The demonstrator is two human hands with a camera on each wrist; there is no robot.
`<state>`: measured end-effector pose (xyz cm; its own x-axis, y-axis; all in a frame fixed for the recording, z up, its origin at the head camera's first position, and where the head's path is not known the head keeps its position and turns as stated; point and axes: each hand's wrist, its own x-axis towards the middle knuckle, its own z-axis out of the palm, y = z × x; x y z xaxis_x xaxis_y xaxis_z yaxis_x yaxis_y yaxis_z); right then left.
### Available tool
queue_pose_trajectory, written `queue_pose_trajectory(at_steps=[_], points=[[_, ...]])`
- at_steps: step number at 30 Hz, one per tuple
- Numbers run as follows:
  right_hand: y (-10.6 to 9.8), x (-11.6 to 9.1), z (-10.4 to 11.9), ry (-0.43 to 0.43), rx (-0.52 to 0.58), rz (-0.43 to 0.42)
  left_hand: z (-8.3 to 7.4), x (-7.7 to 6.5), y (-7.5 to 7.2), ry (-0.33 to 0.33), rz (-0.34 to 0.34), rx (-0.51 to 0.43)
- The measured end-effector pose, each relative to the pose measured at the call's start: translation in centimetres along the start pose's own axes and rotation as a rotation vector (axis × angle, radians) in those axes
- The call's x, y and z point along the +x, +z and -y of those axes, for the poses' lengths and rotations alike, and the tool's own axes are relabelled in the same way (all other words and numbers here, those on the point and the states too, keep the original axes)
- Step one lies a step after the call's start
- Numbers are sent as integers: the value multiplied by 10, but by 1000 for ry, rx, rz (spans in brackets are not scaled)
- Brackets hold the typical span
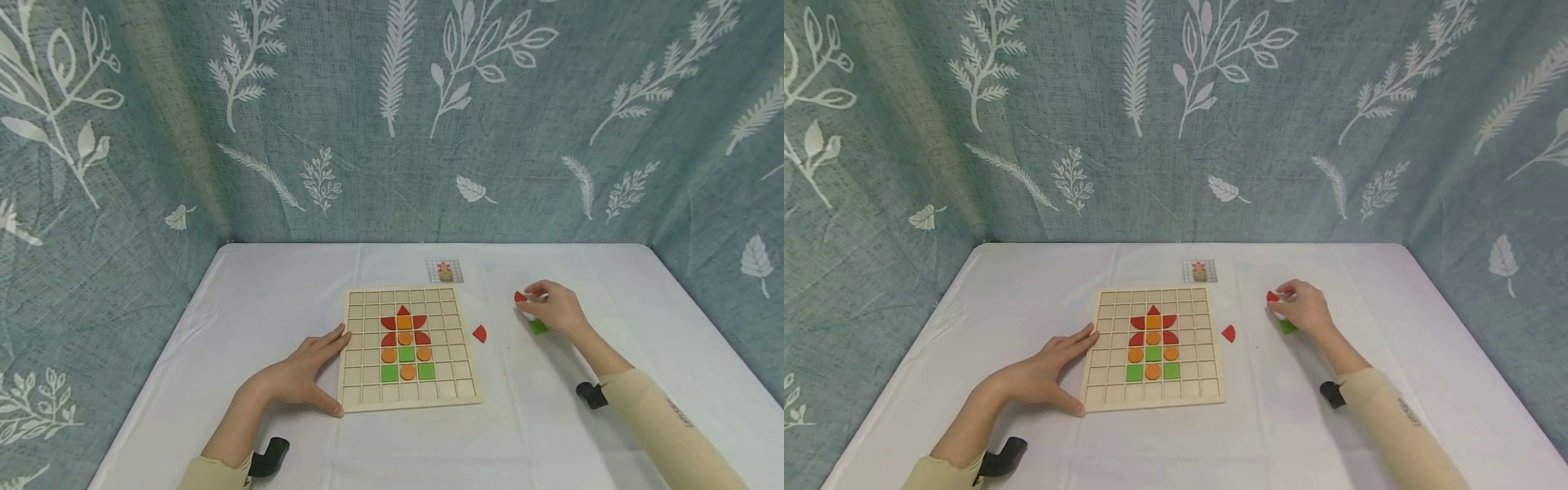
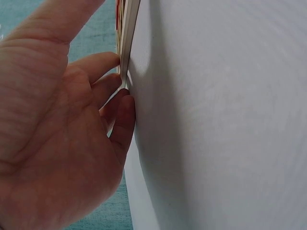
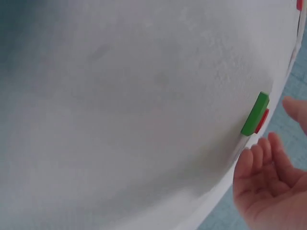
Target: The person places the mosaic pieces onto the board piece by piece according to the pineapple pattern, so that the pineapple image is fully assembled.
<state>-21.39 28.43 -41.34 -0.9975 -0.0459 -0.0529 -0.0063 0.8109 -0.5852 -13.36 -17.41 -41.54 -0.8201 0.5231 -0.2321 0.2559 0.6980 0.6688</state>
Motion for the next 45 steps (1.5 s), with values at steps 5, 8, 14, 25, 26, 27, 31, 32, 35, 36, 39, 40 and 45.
queue_pose_trajectory(at_steps=[5, 8, 14, 25, 26, 27, 31, 32, 35, 36, 39, 40, 45], points=[[10, -3, 5, -129, 29, 64, 1, 1, 1, -13, 2, -1], [18, -8, 12, -253, 35, 124, 1, 1, 1, -28, 3, -1], [28, -17, 21, -337, 43, 248, 0, 1, 1, -26, 7, 0], [34, -19, 27, -355, 14, 246, 3, 1, 1, -8, 5, 4], [34, -19, 27, -361, 11, 246, 3, 1, 1, -6, 5, 4], [34, -19, 27, -366, 5, 244, 3, 1, 1, -4, 7, 5], [35, -20, 29, -376, -29, 228, 3, 1, 1, 4, 12, 3], [35, -20, 29, -375, -40, 222, 3, 1, 1, 5, 13, 2], [37, -23, 31, -359, -46, 198, 4, 1, 2, 2, 13, 0], [38, -24, 32, -354, -42, 187, 4, 1, 2, 0, 13, 0], [41, -30, 36, -337, -13, 149, 4, 1, 2, -12, 16, -2], [42, -33, 39, -332, 0, 139, 4, 1, 3, -18, 16, -6], [53, -49, 58, -336, 60, 167, 2, 2, 1, -33, 20, -6]])
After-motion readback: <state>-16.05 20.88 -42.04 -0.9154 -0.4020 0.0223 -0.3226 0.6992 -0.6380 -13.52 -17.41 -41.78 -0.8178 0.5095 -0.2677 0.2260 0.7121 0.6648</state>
